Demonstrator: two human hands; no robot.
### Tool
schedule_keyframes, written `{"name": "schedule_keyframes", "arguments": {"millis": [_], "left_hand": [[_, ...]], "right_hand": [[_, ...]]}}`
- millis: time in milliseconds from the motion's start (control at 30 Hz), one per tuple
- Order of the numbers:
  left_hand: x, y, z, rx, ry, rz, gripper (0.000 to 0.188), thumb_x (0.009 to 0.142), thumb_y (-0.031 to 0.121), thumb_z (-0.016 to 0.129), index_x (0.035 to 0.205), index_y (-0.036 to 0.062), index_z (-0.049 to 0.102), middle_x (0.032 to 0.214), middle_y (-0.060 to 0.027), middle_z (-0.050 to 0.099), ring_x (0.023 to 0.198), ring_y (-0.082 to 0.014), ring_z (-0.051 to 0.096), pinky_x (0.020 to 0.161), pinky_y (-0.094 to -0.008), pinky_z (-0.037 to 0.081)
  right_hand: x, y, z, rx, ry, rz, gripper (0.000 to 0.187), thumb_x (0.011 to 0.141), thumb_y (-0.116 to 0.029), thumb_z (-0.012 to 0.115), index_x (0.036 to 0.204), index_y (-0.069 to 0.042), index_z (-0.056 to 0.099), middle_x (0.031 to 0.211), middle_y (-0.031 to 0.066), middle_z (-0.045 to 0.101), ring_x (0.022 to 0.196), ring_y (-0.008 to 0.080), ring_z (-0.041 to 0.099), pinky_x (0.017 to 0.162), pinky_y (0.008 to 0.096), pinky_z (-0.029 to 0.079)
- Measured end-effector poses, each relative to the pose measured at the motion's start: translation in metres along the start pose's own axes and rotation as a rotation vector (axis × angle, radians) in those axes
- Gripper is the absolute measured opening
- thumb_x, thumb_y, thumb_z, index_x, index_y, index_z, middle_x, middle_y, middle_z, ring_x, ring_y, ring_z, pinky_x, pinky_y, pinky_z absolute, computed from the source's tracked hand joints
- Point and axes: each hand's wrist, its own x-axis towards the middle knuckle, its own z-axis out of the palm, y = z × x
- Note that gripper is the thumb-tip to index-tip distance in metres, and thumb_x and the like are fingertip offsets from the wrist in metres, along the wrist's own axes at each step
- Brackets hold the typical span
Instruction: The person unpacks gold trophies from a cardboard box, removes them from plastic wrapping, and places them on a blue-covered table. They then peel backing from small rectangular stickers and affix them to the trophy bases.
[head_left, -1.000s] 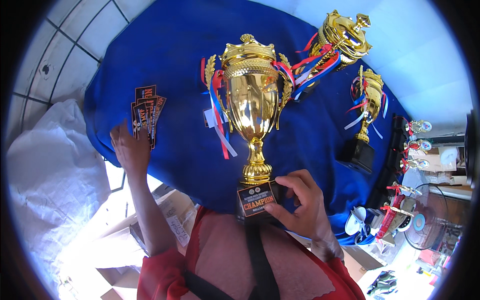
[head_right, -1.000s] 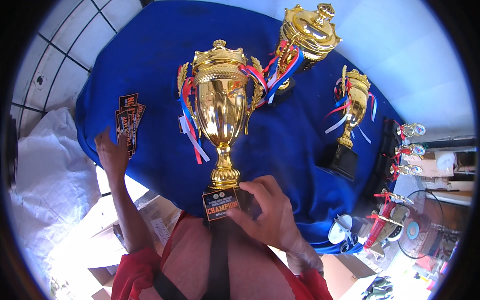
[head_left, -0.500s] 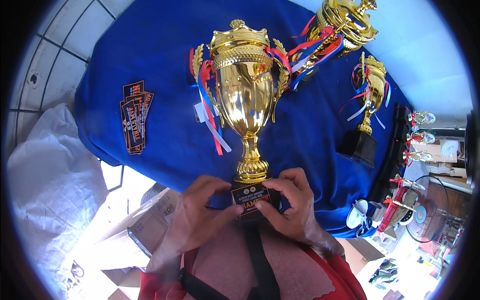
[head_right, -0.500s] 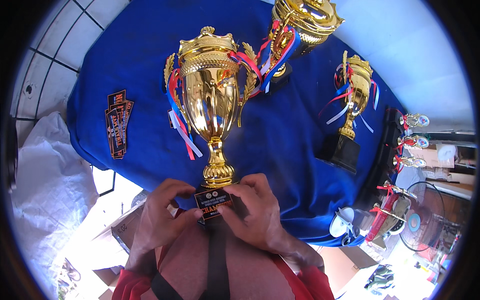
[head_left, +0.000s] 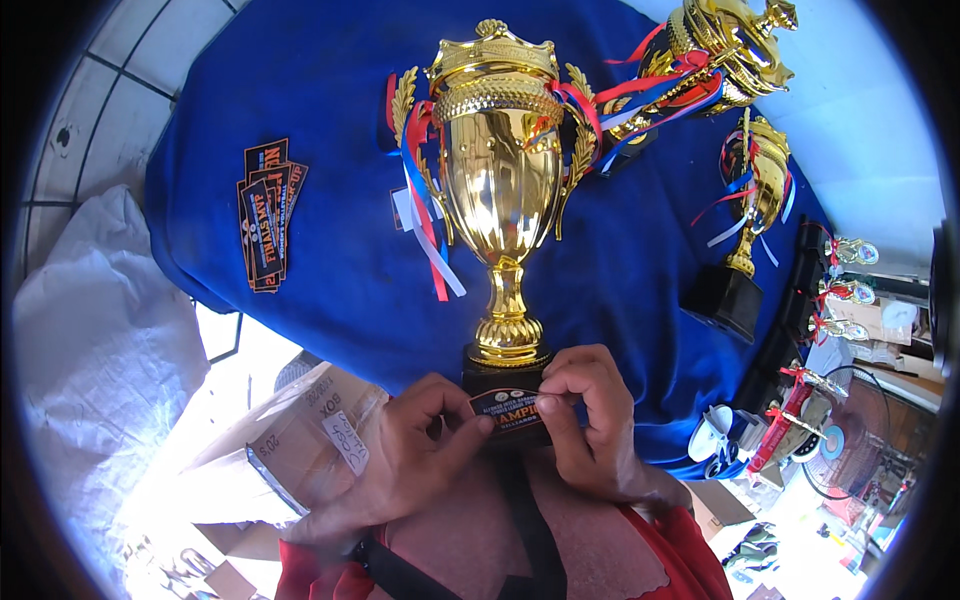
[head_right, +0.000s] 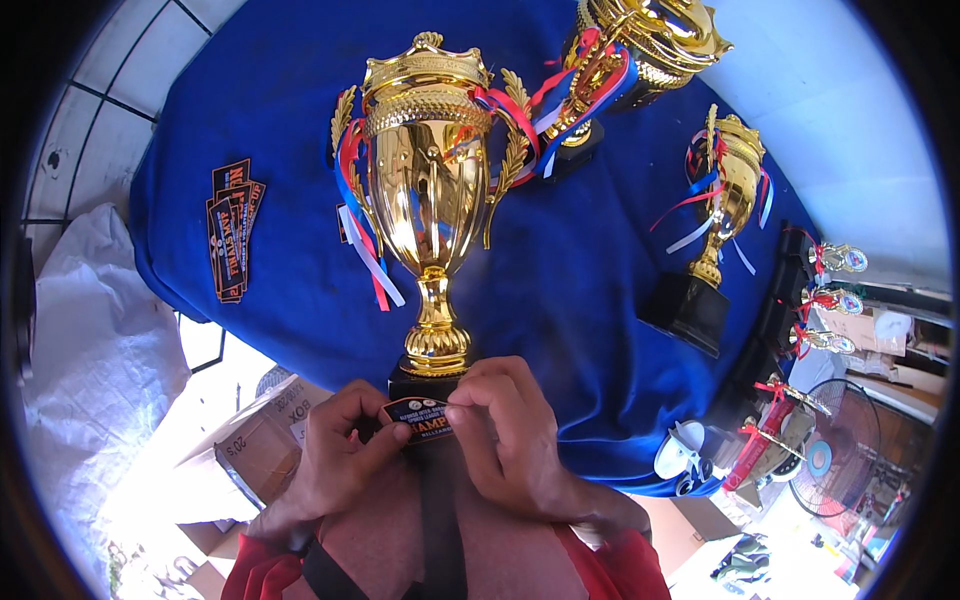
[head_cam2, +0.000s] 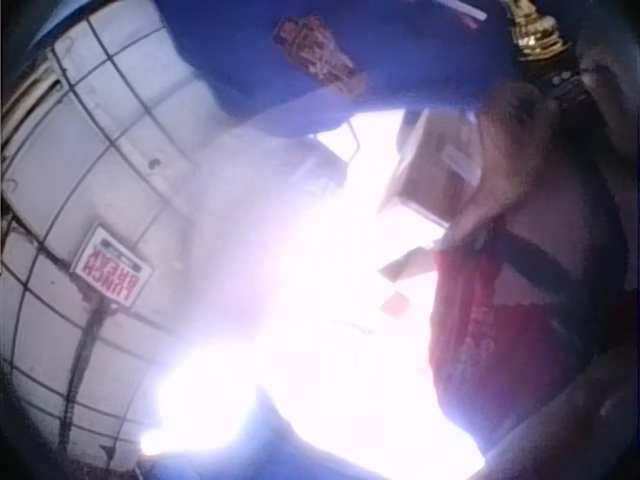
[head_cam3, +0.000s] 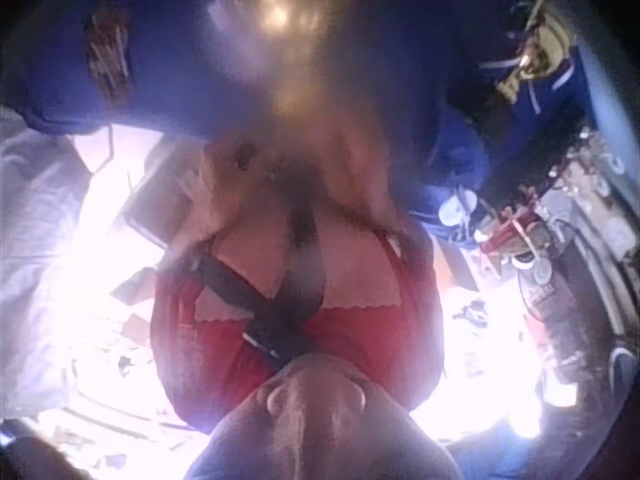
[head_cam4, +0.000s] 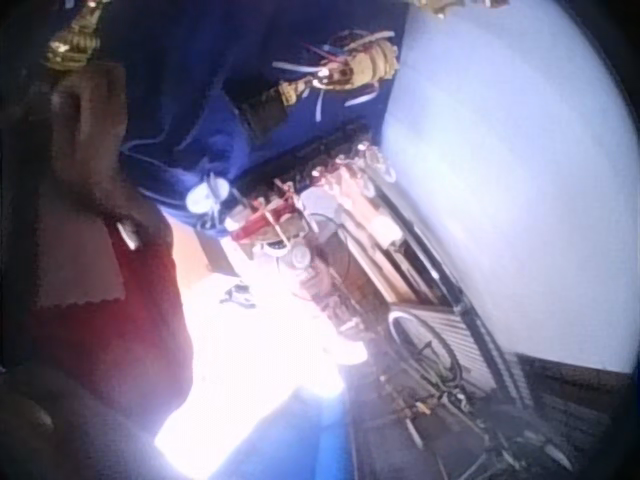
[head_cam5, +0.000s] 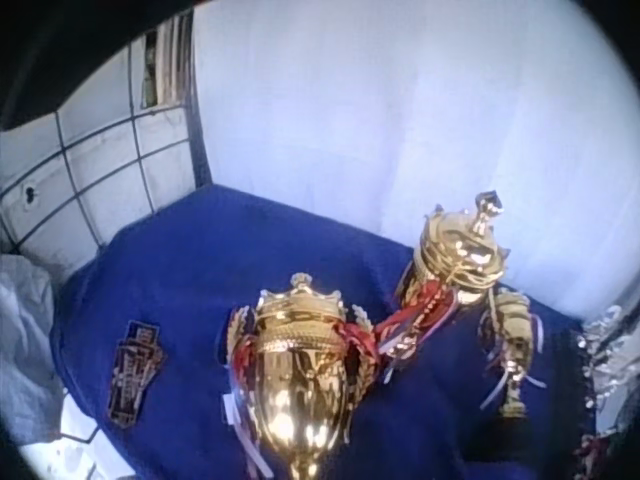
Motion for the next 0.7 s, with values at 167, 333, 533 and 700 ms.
{"name": "schedule_keyframes", "arguments": {"millis": [167, 333, 533, 700], "left_hand": [[-0.010, 0.002, -0.002, -0.064, -0.003, 0.164, 0.011, 0.087, 0.008, 0.077, 0.088, 0.0026, 0.067, 0.105, -0.0109, 0.059, 0.092, -0.0193, 0.059, 0.079, -0.0303, 0.046], [-0.016, -0.007, -0.002, 0.073, -0.069, 0.198, 0.013, 0.086, 0.011, 0.079, 0.089, 0.0026, 0.070, 0.121, -0.0155, 0.054, 0.112, -0.0252, 0.055, 0.094, -0.0357, 0.046], [-0.021, -0.014, 0.008, -0.022, -0.006, 0.025, 0.012, 0.084, 0.012, 0.081, 0.088, 0.0034, 0.074, 0.119, -0.0149, 0.054, 0.113, -0.0250, 0.054, 0.096, -0.0366, 0.044], [-0.010, -0.020, 0.015, -0.082, 0.093, 0.015, 0.012, 0.086, 0.013, 0.080, 0.086, 0.0017, 0.075, 0.115, -0.0172, 0.056, 0.112, -0.0252, 0.053, 0.092, -0.0356, 0.044]], "right_hand": [[-0.009, 0.007, -0.012, 0.165, -0.054, -0.038, 0.023, 0.087, 0.006, 0.072, 0.106, 0.000, 0.062, 0.093, 0.0142, 0.065, 0.074, 0.0222, 0.065, 0.062, 0.0312, 0.050], [-0.037, 0.003, -0.018, 0.119, -0.046, 0.141, 0.026, 0.085, 0.001, 0.078, 0.107, 0.000, 0.063, 0.087, 0.0108, 0.068, 0.064, 0.0130, 0.065, 0.051, 0.0258, 0.046], [-0.046, 0.014, -0.014, 0.241, -0.041, 0.185, 0.019, 0.086, 0.002, 0.077, 0.099, -0.001, 0.063, 0.086, 0.0109, 0.069, 0.065, 0.0120, 0.066, 0.049, 0.0257, 0.046], [-0.030, 0.014, -0.014, 0.133, -0.027, 0.119, 0.012, 0.086, 0.004, 0.076, 0.093, 0.001, 0.067, 0.082, 0.0121, 0.069, 0.066, 0.0179, 0.068, 0.054, 0.0277, 0.050]]}}
